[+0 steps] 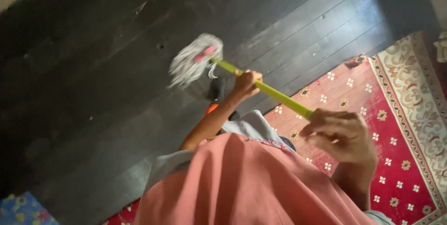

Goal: Mopping a dark wooden floor with a yellow-handled string mop.

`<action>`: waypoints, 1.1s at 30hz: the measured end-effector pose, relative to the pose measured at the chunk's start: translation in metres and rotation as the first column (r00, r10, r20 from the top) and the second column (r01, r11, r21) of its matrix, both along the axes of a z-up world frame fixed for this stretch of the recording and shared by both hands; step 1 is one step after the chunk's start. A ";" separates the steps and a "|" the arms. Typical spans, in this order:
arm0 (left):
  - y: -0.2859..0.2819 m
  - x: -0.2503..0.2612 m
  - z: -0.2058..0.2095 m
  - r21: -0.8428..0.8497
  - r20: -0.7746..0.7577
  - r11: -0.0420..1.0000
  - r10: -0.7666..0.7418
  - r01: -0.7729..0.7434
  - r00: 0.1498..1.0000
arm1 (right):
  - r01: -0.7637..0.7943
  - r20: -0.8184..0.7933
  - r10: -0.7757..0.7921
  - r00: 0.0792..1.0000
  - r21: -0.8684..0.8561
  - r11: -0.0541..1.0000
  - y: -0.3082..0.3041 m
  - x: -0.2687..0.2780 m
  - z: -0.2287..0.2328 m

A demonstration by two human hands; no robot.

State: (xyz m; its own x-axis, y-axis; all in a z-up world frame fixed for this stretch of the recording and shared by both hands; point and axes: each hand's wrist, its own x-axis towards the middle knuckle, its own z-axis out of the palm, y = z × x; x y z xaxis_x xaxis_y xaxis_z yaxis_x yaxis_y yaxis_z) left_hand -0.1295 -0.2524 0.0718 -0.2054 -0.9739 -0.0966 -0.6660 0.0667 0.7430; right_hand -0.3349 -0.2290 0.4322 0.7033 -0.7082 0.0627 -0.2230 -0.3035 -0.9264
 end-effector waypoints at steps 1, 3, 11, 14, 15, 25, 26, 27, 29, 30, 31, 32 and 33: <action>-0.021 -0.003 -0.002 -0.006 -0.005 1.000 -0.012 0.012 1.000 | 0.012 -0.005 -0.012 1.000 -0.006 1.000 -0.007 0.015 0.002; -0.059 -0.008 -0.007 -0.025 -0.047 0.997 -0.078 0.077 0.996 | -0.116 -0.011 0.116 0.993 -0.078 0.990 -0.020 0.045 0.003; -0.101 0.046 0.009 -0.094 -0.188 0.994 -0.077 0.060 0.979 | -0.220 0.037 0.221 0.975 -0.029 0.975 -0.067 0.079 -0.016; -0.072 0.080 0.005 -0.057 -0.079 0.997 -0.049 0.044 0.996 | -0.234 0.166 0.227 0.960 0.024 0.972 -0.081 0.071 -0.025; -0.061 0.092 0.000 -0.020 0.018 0.999 -0.033 0.033 0.999 | -0.247 0.220 0.229 0.948 0.059 0.967 -0.086 0.069 -0.029; 0.052 0.207 -0.108 0.196 0.301 0.980 -0.037 -0.024 0.953 | -0.105 -0.057 0.154 0.986 0.503 0.858 -0.084 0.097 -0.141; 0.044 0.201 -0.109 0.198 0.304 0.980 -0.033 -0.029 0.952 | -0.135 0.028 0.135 0.990 0.392 0.910 -0.097 0.094 -0.133; 0.037 0.195 -0.109 0.198 0.308 0.980 -0.032 -0.031 0.951 | -0.152 0.116 0.125 0.985 0.272 0.950 -0.108 0.091 -0.125; -0.003 0.159 -0.108 -0.050 0.122 0.998 0.045 -0.039 0.992 | -0.062 0.013 0.060 0.998 0.247 0.967 -0.136 0.057 -0.122; -0.027 0.140 -0.108 -0.287 -0.087 0.953 0.074 -0.096 0.994 | 0.024 -0.090 -0.004 0.996 0.214 0.976 -0.152 0.039 -0.120; -0.059 0.115 -0.093 -0.286 -0.089 0.954 0.064 -0.087 0.994 | 0.034 -0.092 -0.014 0.996 0.215 0.976 -0.169 0.020 -0.100; -0.091 0.089 -0.078 -0.178 -0.052 0.984 -0.005 -0.005 0.999 | 0.054 -0.092 -0.041 0.995 0.139 0.989 -0.186 0.001 -0.080; -0.122 0.063 -0.062 -0.061 -0.023 0.995 -0.077 0.075 0.997 | 0.074 -0.091 -0.068 0.994 0.065 0.995 -0.204 -0.018 -0.060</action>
